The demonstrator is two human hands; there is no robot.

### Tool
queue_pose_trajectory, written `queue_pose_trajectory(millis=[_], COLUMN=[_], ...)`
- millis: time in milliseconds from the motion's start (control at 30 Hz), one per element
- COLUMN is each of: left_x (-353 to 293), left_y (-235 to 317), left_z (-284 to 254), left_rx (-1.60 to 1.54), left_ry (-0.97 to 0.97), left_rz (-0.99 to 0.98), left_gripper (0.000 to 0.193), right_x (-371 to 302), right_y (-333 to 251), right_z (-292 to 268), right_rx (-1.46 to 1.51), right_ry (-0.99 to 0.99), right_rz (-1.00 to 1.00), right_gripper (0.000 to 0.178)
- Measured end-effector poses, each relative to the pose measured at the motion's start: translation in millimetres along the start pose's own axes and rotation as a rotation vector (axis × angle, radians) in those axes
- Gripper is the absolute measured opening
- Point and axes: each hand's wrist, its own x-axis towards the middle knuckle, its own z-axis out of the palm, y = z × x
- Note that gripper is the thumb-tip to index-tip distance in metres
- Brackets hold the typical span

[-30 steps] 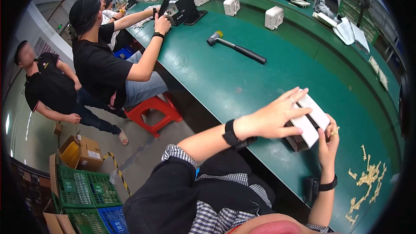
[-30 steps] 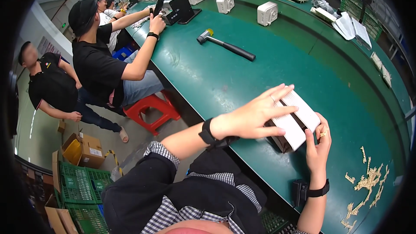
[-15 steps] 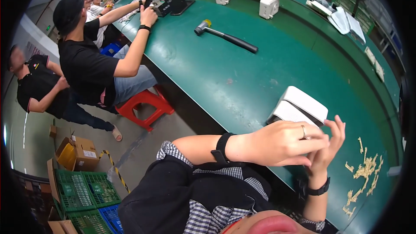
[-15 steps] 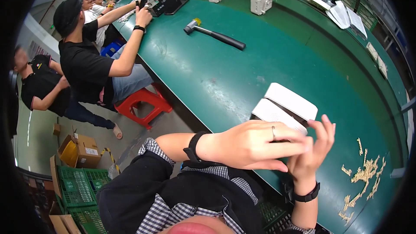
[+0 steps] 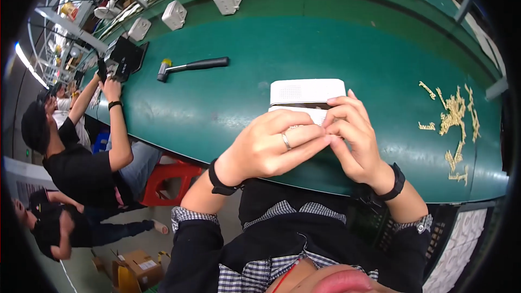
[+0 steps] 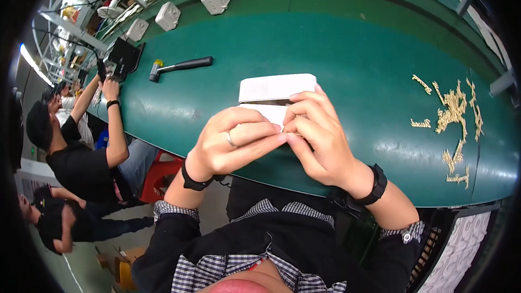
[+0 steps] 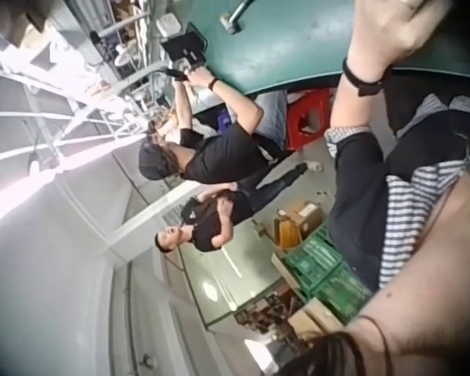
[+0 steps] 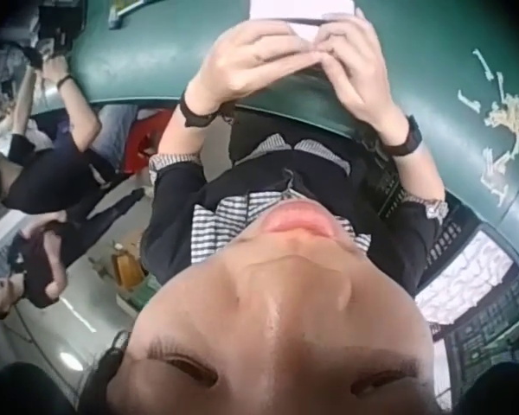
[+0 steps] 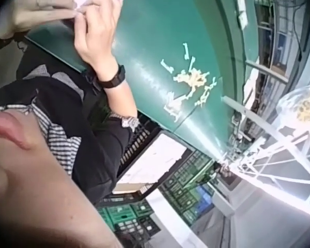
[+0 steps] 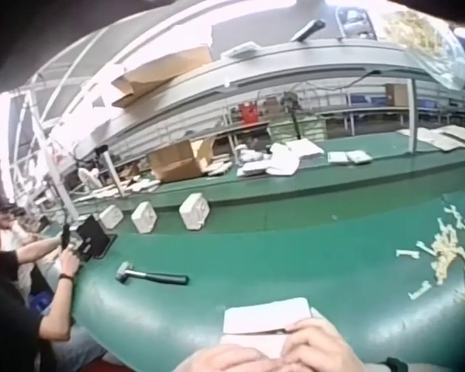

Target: The person assembles electronic devices by hand, fitting plastic housings together and pressing decorative gold emblems onto the surfaces. They use a mallet to tap the components firmly into place before setting the completed units into a storage crate.

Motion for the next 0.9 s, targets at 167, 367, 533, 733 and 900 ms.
queue_pose_trajectory(millis=[167, 367, 533, 733, 900], left_x=[4.3, -4.2, -2.8, -4.9, -6.4], left_y=[-32.1, -56.1, -57.8, -56.8, -37.9], left_z=[-0.4, 16.4, 20.6, 13.5, 10.8], left_rx=[-0.001, -0.113, -0.108, 0.000, 0.176], left_ry=[-0.125, -0.116, -0.130, -0.154, -0.229], left_rz=[-0.087, -0.325, -0.351, -0.262, -0.093], left_gripper=[0.025, 0.025, 0.024, 0.020, 0.017], right_x=[7.2, 3.0, -0.1, 7.1, -8.0], right_y=[5.3, 41.7, 54.3, 48.2, 42.7], right_z=[-3.9, -10.9, -16.2, -13.2, -18.0], right_rx=[0.095, 0.066, -0.050, -0.039, -0.199], right_ry=[0.191, 0.131, 0.079, 0.038, -0.118], right_rz=[0.082, 0.179, 0.090, 0.090, 0.056], right_gripper=[0.020, 0.029, 0.030, 0.036, 0.052])
